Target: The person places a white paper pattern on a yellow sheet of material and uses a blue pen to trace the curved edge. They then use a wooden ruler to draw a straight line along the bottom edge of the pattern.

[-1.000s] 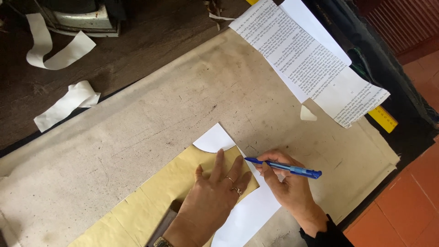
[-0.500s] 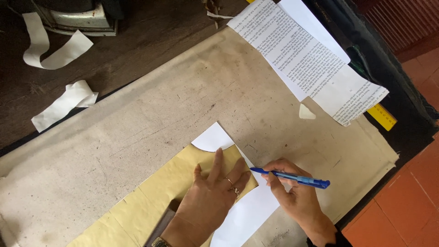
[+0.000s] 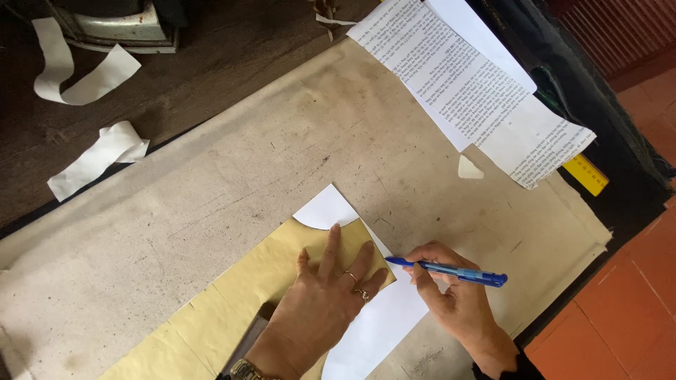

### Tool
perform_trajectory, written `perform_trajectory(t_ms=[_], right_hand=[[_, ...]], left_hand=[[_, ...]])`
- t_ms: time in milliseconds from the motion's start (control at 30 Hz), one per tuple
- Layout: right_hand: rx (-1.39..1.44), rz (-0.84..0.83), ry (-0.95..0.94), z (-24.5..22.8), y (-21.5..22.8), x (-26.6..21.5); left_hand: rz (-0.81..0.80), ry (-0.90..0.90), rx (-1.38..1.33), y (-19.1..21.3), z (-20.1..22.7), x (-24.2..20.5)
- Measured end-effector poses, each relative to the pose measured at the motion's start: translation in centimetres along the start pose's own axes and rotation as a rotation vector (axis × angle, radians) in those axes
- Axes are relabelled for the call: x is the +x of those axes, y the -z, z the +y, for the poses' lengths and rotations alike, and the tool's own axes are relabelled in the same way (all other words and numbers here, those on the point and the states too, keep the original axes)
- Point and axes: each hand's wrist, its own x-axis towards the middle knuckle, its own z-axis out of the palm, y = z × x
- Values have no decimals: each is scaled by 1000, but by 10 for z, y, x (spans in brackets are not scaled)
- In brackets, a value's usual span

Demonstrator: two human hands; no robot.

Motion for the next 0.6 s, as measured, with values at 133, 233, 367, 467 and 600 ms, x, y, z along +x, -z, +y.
perform_trajectory(t_ms=[133, 233, 367, 467, 600], right_hand=[[16, 11, -54, 2, 3, -9], [23, 12, -50, 4, 6, -14], [-3, 9, -37, 9, 8, -18], [38, 1, -37, 8, 8, -18], [19, 5, 15, 10, 8, -19]], left_hand=[[-80, -21, 6, 3, 0, 1], [-117, -29, 0, 6, -1, 1], [-158, -43, -5, 7, 0, 2], [-117, -38, 46, 6, 1, 1], [-155, -50, 33, 14, 0, 3]])
